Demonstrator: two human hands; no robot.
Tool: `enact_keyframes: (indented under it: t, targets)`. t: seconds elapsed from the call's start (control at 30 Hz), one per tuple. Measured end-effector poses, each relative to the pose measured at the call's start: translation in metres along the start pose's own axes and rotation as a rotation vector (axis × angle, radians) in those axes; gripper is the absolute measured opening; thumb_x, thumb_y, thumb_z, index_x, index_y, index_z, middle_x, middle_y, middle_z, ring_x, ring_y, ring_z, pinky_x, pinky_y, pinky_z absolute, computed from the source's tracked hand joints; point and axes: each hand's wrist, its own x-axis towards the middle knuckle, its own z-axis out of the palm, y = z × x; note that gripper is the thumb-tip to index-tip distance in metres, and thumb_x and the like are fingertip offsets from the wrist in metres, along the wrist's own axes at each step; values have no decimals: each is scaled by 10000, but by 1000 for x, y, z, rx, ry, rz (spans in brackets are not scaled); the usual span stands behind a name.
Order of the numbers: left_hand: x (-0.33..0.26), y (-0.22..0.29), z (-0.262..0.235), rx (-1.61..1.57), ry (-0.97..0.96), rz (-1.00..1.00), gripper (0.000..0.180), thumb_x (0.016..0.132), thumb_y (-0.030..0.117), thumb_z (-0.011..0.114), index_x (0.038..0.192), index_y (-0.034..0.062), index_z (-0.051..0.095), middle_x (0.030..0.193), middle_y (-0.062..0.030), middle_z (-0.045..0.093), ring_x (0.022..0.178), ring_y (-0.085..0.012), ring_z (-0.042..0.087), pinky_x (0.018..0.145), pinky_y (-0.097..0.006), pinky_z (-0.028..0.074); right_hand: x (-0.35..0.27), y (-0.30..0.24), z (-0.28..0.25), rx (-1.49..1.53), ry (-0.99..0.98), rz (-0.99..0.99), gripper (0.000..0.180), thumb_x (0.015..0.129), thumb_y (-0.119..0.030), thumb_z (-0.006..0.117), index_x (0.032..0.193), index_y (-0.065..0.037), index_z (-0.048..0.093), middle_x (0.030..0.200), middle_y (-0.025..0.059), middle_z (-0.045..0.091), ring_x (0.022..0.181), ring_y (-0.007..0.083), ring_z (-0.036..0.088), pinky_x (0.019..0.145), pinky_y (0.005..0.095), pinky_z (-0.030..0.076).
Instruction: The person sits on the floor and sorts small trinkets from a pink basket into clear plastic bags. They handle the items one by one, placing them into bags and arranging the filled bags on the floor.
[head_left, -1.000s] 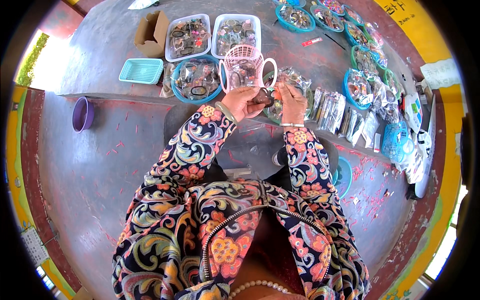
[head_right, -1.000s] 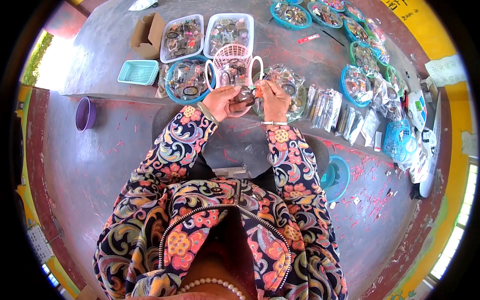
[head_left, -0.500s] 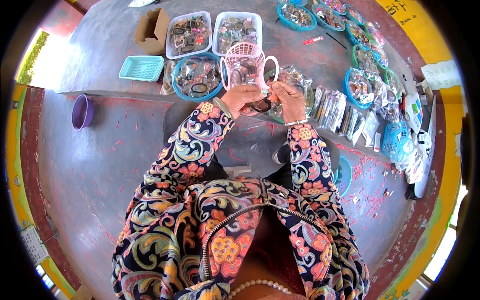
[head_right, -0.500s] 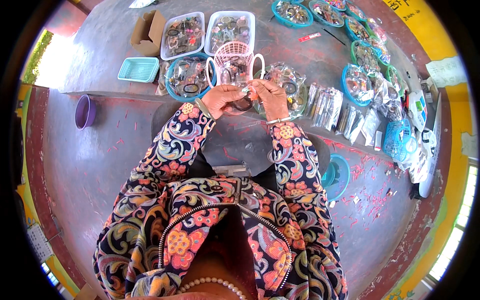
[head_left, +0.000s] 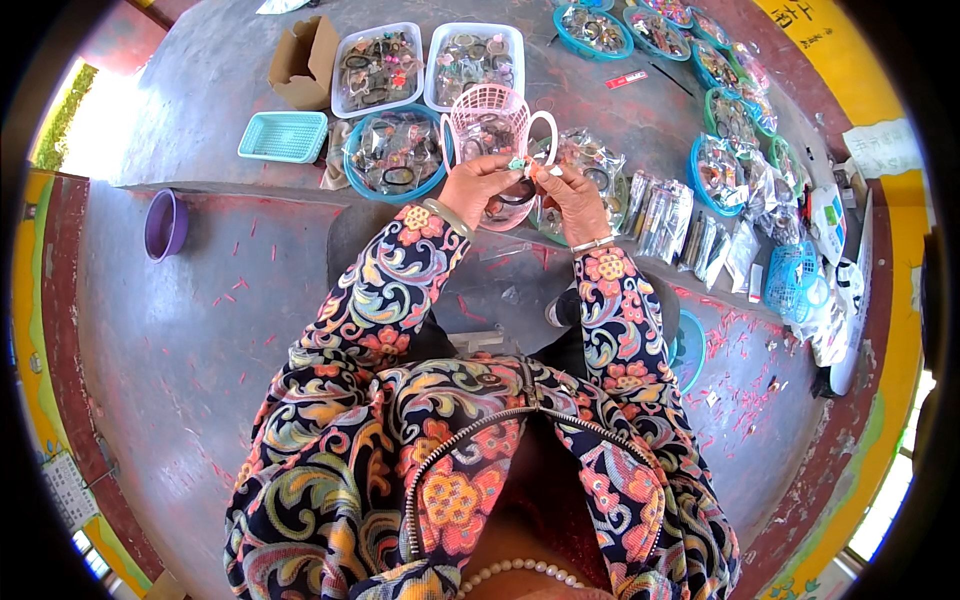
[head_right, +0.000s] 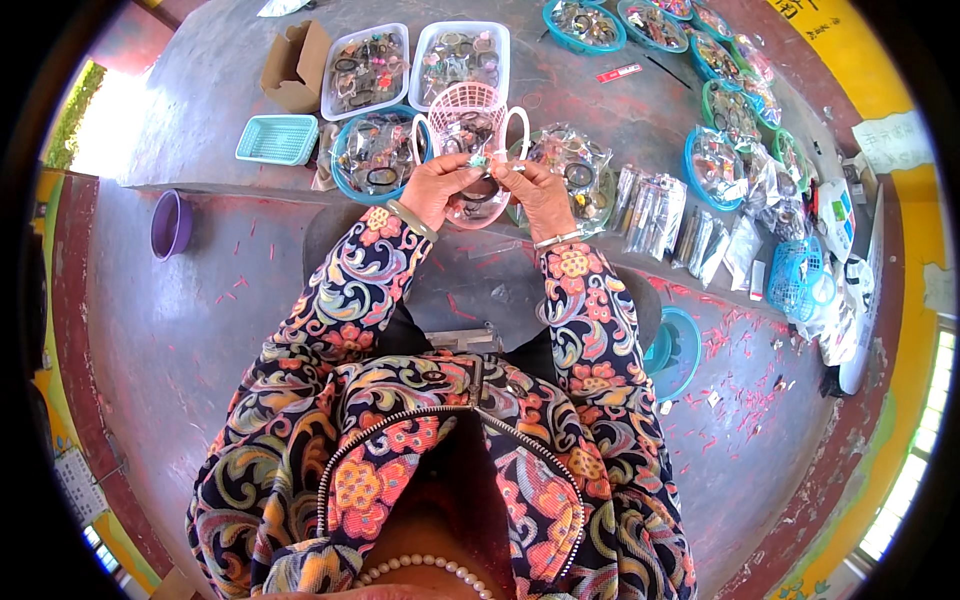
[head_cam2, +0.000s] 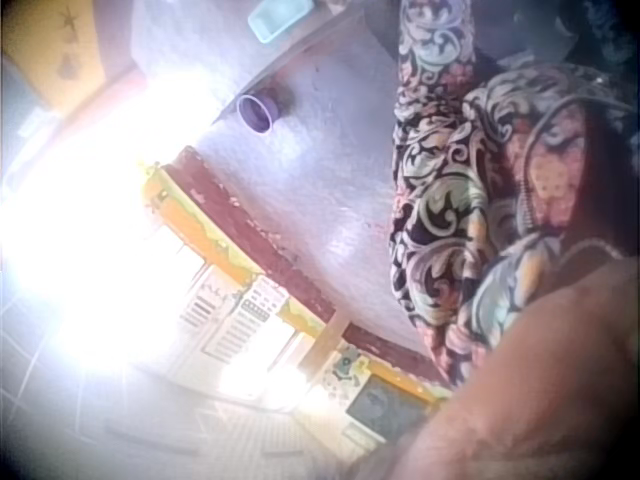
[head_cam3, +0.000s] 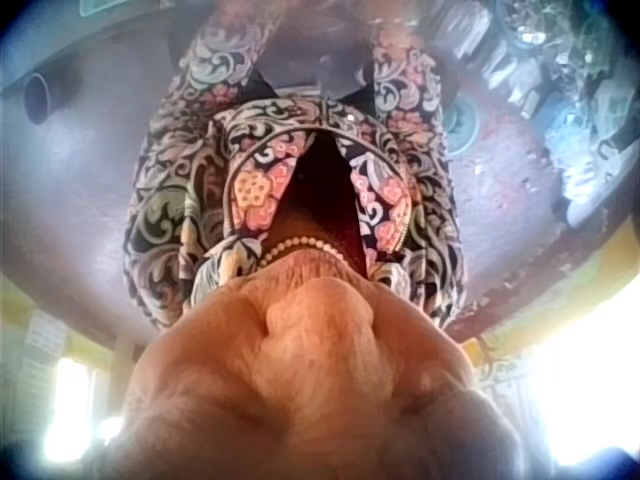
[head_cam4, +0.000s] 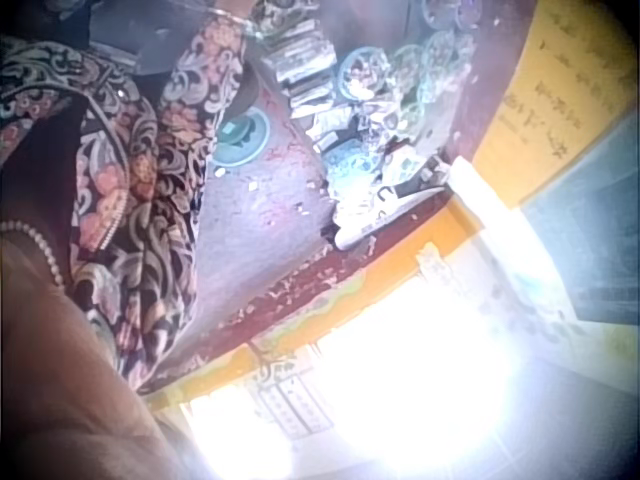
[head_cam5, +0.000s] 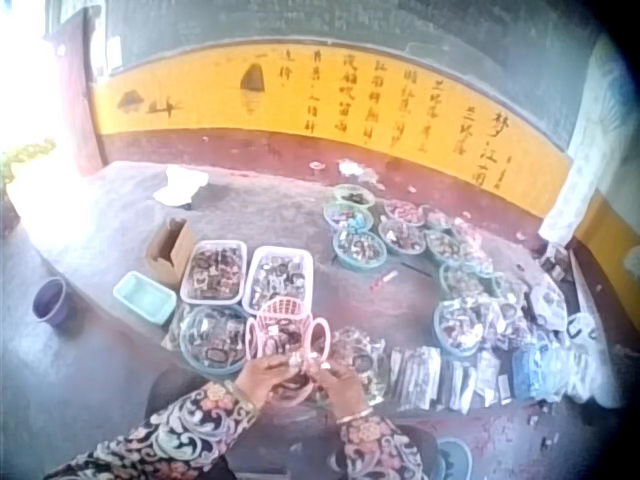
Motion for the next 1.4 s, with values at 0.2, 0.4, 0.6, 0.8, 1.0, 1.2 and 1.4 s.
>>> enact_keyframes:
  t: [0.2, 0.4, 0.6, 0.8, 1.0, 1.2, 1.4]
  targets:
    - [0, 1, -1, 9, -86, -66, 182, 802, 167, 586, 903, 15, 582, 746, -36, 614, 506, -27, 486, 408, -142, 338, -1, -3, -1, 54, -48, 25, 156, 746, -172, 655, 848, -62, 615, 728, -44, 573, 593, 35, 465, 538, 167, 363]
    - [-2, 1, -2, 40, -46, -69, 207, 807, 206, 587, 885, 15, 602, 720, -14, 601, 476, -14, 453, 378, -137, 306, 0, -2, 4, 80, -97, 53, 138, 741, -150, 658, 833, -68, 596, 729, -46, 572, 594, 27, 464, 533, 161, 355]
    - [3, -7, -2, 153, -83, -14, 231, 820, 221, 570, 909, 10, 601, 700, -7, 595, 455, -2, 426, 367, -137, 288, -2, -2, -1, 104, -67, 69, 129, 743, -143, 655, 833, -75, 592, 733, -48, 573, 603, 26, 470, 529, 162, 352]
    - [-1, -2, 2, 173, -56, 6, 237, 836, 208, 543, 931, -3, 593, 724, -16, 606, 524, -13, 494, 396, -132, 318, 0, -1, 0, 85, -100, 109, 128, 750, -155, 649, 836, -79, 592, 743, -47, 580, 610, 25, 476, 532, 162, 353]
    - [7, -9, 0, 219, 5, 192, 259, 838, 198, 533, 952, -28, 587, 772, -33, 613, 619, -42, 531, 516, -166, 395, 0, 0, -1, 78, -52, 129, 126, 751, -177, 650, 814, -88, 586, 712, -54, 561, 608, 27, 483, 521, 159, 365]
    - [-5, 0, 8, 332, 10, 290, 244, 840, 178, 537, 988, -9, 592, 727, 16, 581, 535, 2, 430, 454, -147, 347, 1, 4, -1, 113, -15, 60, 121, 752, -179, 649, 802, -91, 582, 699, -58, 544, 612, 31, 487, 517, 160, 372]
    - [1, -12, 4, 404, -75, 313, 248, 826, 140, 550, 1038, 14, 576, 698, 48, 551, 508, 12, 386, 434, -144, 310, 0, -1, 0, 130, 48, -26, 153, 726, -153, 676, 807, -54, 592, 706, -43, 550, 605, 25, 450, 549, 167, 344]
